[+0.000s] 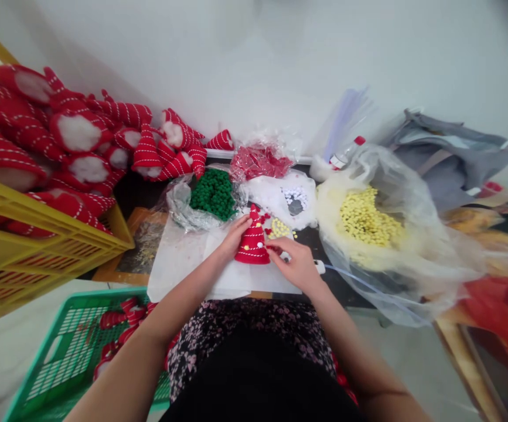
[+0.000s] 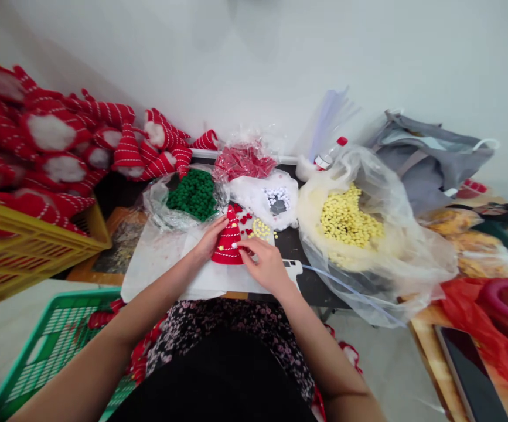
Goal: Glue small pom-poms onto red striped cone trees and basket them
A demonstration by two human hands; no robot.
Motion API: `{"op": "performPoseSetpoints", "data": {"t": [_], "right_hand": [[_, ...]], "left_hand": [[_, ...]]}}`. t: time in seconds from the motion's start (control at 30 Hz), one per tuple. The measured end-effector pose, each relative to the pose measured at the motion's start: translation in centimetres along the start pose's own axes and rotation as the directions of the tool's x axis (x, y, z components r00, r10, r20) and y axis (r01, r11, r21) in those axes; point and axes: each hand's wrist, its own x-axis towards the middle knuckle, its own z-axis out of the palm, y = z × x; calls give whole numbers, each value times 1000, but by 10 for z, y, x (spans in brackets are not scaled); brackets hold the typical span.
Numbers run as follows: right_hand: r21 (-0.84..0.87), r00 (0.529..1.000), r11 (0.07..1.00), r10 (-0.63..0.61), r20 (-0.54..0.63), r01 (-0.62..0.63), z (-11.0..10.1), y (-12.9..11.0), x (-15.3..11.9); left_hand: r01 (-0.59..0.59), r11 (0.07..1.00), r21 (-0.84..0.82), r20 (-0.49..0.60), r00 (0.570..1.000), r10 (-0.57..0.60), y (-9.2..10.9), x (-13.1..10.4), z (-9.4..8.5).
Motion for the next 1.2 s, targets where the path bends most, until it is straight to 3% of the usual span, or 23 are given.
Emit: {"op": "performPoseSetpoints", "data": {"t": [0.23, 0.57, 0.8, 0.9, 1.07, 1.2], "right_hand": [[-132, 994, 985, -107, 13, 108, 17, 6, -11], [-86, 992, 988, -122, 34, 124, 24, 12, -13], [20, 979, 998, 55, -198, -53, -1, 11, -14], [39, 989, 996, 85, -118, -81, -4, 13, -15], [58, 999, 997, 49, 22, -50, 8, 16, -15], [-63, 996, 996, 70, 62, -67, 9, 27, -14]], "left_hand": [[-20, 1000, 5, -6, 1000, 20, -1, 1, -1], [-24, 999, 35, -12, 1000, 24, 0, 1, -2], [14, 1000, 1, -17, 1000, -14, 0, 1, -1], [21, 1000, -6, -26, 999, -21, 0, 1, -2], [4, 1000, -18, -15, 1000, -4, -1, 2, -2], [0, 1000, -13, -12, 1000, -1, 0, 1, 0]]}}
